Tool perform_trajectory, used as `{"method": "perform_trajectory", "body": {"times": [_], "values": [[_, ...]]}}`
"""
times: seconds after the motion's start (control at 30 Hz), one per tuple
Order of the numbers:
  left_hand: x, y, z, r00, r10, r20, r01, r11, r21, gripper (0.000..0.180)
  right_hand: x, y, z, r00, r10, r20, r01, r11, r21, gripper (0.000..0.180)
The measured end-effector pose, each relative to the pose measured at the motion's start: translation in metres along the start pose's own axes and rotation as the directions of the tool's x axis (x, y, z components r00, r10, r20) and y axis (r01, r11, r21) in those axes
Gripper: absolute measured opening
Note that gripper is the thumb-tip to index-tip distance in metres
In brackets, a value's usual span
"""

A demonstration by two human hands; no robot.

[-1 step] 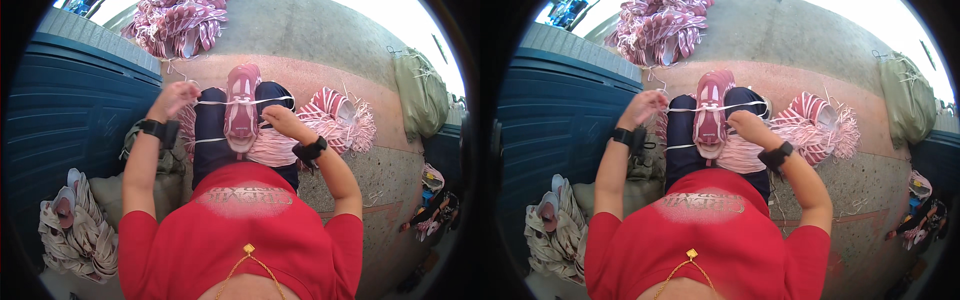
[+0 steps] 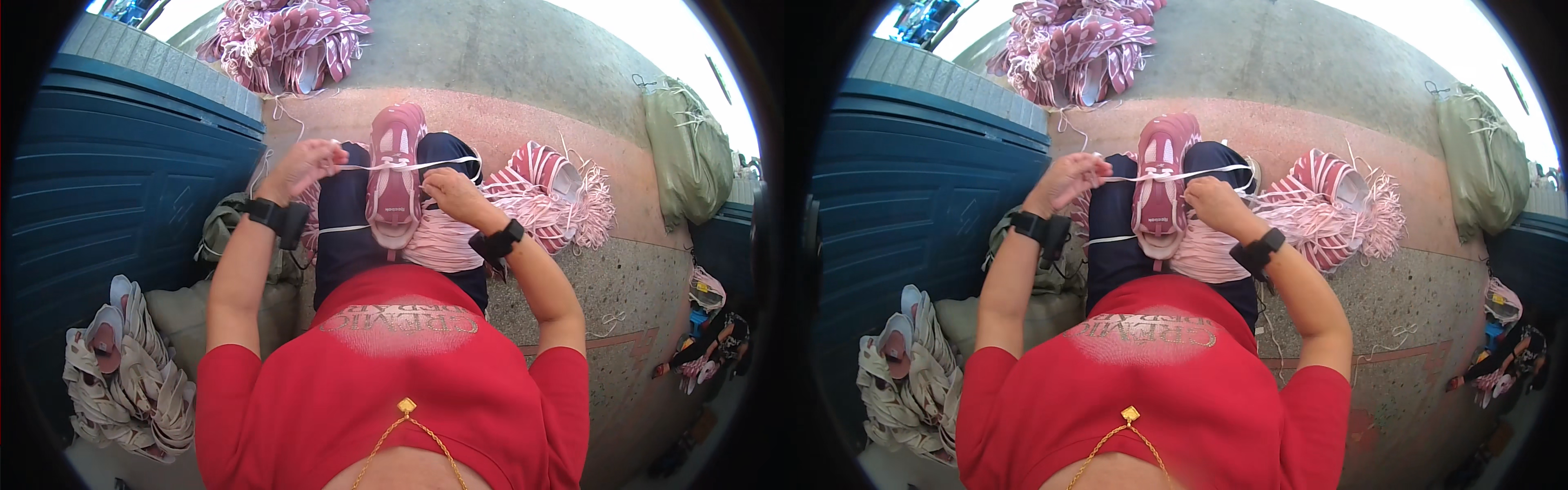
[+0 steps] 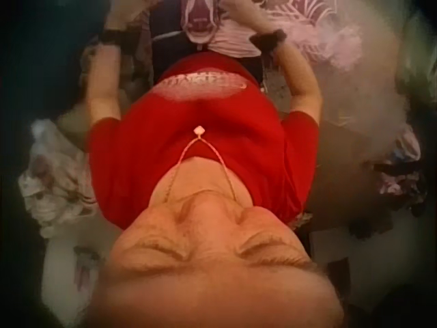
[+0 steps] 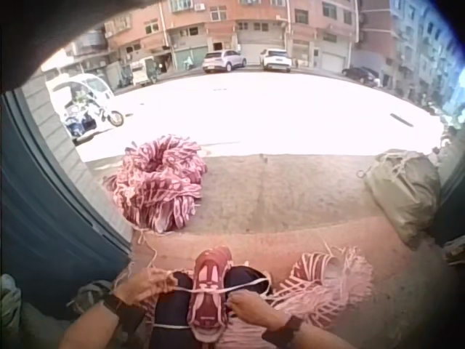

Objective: The person is tying laces on pink shoes in an outdoor manufacturing or finishing area.

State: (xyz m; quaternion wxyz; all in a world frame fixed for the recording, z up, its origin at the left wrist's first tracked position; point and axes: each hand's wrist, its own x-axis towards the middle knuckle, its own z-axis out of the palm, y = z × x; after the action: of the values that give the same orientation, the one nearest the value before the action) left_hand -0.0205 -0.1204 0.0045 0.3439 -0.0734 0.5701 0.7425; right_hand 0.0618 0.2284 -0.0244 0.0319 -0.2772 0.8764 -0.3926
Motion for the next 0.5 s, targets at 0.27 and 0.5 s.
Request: {"method": "perform_trajectory", "body": {"times": [0.27,0.5], "values": [[0.010,-0.025,0.060,0.928,0.368,-0.056,-0.256,0.741,0.621,0.023,0.027,0.025,0.033,0.986,0.029,-0.165,-0.089,0.926,-0.368,0.016],[-0.013,-0.050,0.058,0.973,0.142,-0.179,-0.033,0.863,0.504,0.022,0.036,0.010,0.030,0.997,-0.072,0.010,0.064,0.818,-0.572,0.014]]}}
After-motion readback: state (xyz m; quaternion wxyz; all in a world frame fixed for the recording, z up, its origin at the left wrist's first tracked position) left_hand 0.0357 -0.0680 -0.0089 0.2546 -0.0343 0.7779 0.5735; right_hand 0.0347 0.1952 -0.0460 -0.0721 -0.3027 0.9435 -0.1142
